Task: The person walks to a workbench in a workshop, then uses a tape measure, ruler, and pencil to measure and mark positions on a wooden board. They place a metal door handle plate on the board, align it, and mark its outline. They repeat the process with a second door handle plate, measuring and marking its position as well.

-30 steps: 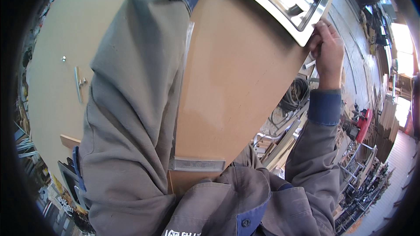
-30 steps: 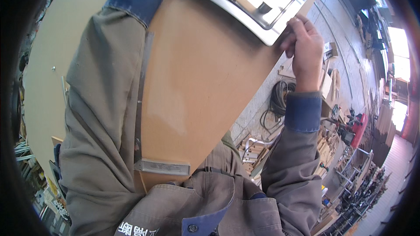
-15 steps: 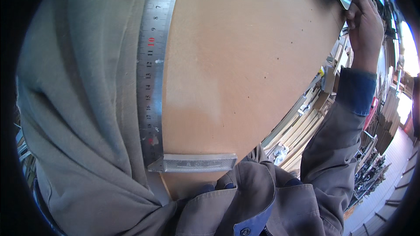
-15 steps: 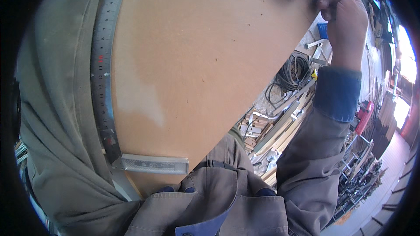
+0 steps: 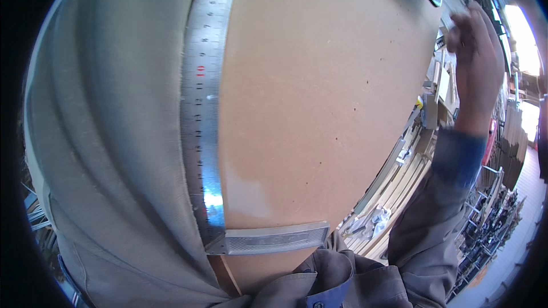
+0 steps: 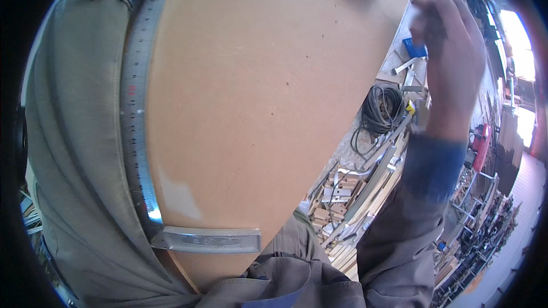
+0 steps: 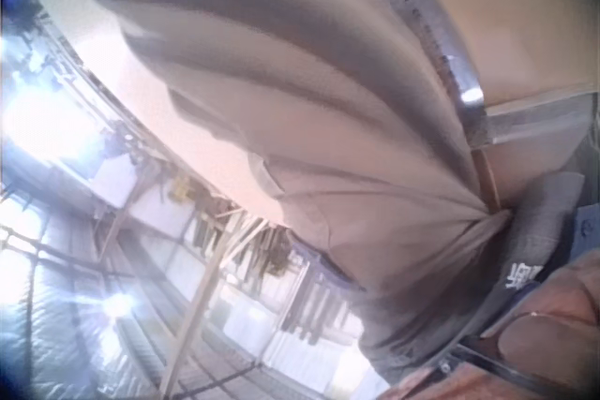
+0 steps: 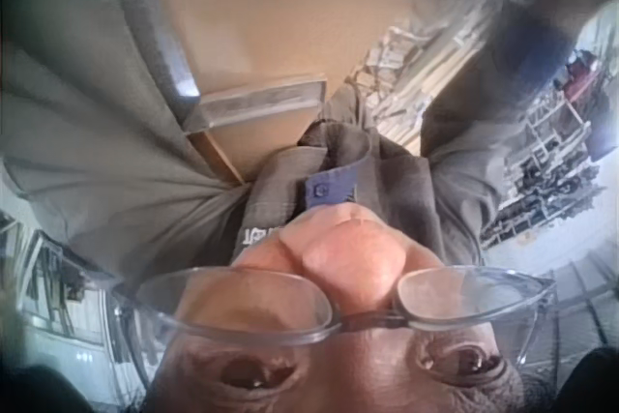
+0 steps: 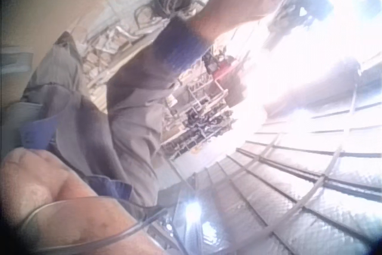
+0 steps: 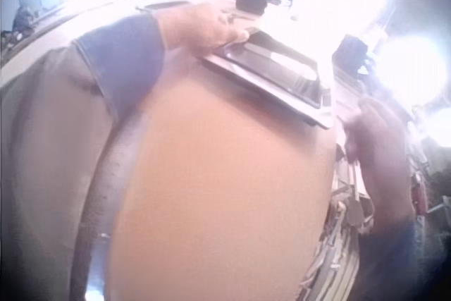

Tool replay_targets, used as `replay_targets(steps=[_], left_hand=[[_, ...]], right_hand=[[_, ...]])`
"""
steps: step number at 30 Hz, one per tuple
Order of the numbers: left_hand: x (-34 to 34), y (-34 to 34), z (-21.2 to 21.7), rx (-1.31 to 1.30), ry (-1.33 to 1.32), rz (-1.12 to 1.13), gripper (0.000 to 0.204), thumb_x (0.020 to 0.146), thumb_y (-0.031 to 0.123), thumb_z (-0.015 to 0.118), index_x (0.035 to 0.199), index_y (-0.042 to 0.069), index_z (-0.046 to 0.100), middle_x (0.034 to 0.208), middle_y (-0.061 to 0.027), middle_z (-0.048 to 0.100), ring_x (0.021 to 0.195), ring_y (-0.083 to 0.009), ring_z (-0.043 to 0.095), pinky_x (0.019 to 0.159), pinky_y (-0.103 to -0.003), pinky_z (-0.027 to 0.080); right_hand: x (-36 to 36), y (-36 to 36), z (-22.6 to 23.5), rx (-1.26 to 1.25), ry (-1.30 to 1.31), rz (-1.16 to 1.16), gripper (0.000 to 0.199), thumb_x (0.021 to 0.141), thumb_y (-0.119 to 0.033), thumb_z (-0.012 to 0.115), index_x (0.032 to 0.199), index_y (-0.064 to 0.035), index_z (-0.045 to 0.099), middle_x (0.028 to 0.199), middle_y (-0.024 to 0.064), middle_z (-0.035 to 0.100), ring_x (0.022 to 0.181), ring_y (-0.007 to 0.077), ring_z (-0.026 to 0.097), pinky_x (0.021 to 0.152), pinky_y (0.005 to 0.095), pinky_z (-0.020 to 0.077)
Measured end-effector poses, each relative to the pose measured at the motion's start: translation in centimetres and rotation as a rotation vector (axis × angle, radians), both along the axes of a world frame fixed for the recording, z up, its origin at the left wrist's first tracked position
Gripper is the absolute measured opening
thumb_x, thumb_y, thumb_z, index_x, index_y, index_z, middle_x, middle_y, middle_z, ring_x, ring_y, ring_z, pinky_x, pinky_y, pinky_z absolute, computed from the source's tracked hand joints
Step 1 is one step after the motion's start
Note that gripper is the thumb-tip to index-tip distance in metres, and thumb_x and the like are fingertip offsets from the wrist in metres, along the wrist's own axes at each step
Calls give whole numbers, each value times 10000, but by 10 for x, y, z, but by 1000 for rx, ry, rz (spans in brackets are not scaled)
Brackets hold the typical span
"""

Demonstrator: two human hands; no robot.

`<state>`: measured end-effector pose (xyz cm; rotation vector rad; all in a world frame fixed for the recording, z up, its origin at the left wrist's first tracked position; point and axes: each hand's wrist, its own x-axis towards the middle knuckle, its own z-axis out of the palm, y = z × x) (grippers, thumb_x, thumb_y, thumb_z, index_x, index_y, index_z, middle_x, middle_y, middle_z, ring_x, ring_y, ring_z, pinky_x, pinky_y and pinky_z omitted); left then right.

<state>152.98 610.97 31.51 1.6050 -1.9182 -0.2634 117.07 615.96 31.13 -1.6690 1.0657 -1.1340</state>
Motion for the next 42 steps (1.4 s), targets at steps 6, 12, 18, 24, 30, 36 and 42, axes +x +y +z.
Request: replay_targets(steps=[6, 12, 18, 24, 30, 36, 42], left_hand=[[-10, 22, 21, 48, 26, 82, 405, 969, 413, 654, 984, 27, 777, 931, -148, 760, 861, -255, 712, 823, -371, 551], [0, 28, 15, 126, 377, 80, 403, 953, 358, 707, 881, -37, 749, 761, -162, 728, 622, -224, 679, 643, -358, 555], [-11, 13, 6, -8, 196, 101, 427, 936, 397, 696, 804, -3, 763, 716, -169, 716, 682, -263, 714, 729, -379, 560], [-11, 23, 22, 166, 280, 133, 429, 942, 402, 694, 815, 0, 773, 751, -165, 732, 719, -262, 719, 752, -375, 562], [-11, 7, 7, 43, 82, 121, 442, 954, 416, 661, 899, -7, 778, 815, -180, 749, 815, -316, 731, 822, -394, 558], [-6, 16, 16, 215, 312, 103, 364, 950, 320, 680, 916, -30, 774, 769, -141, 743, 637, -212, 705, 662, -346, 572], [-6, 17, 14, 170, 264, 102, 344, 934, 307, 690, 895, -24, 776, 754, -138, 740, 630, -212, 700, 654, -350, 571]], right_hand=[[-41, 140, 100, -191, -122, 493, 513, 1021, -374, 611, 1402, -43, 520, 1028, 101, 590, 777, 183, 566, 651, 285, 482], [76, 214, 131, -524, -30, 244, 388, 1012, -157, 509, 1360, -66, 366, 895, 131, 563, 682, 228, 511, 579, 283, 495], [56, 195, 117, -512, -11, 242, 353, 1022, -161, 537, 1334, -29, 438, 943, 143, 611, 699, 204, 559, 579, 280, 510], [14, 149, 116, -448, -160, 298, 330, 1033, -166, 565, 1308, 8, 510, 990, 154, 660, 716, 180, 607, 579, 277, 525], [42, 48, 53, -57, -70, -82, 322, 1044, -171, 593, 1282, 45, 583, 1037, 166, 708, 734, 156, 655, 578, 274, 540], [37, 9, 12, 227, -16, -137, 274, 1043, -219, 574, 1050, 47, 640, 840, 92, 636, 573, 125, 619, 453, 243, 463], [44, 8, 18, 246, 65, -125, 261, 1011, -202, 601, 1057, 48, 658, 787, 75, 637, 533, 109, 599, 432, 224, 432]])
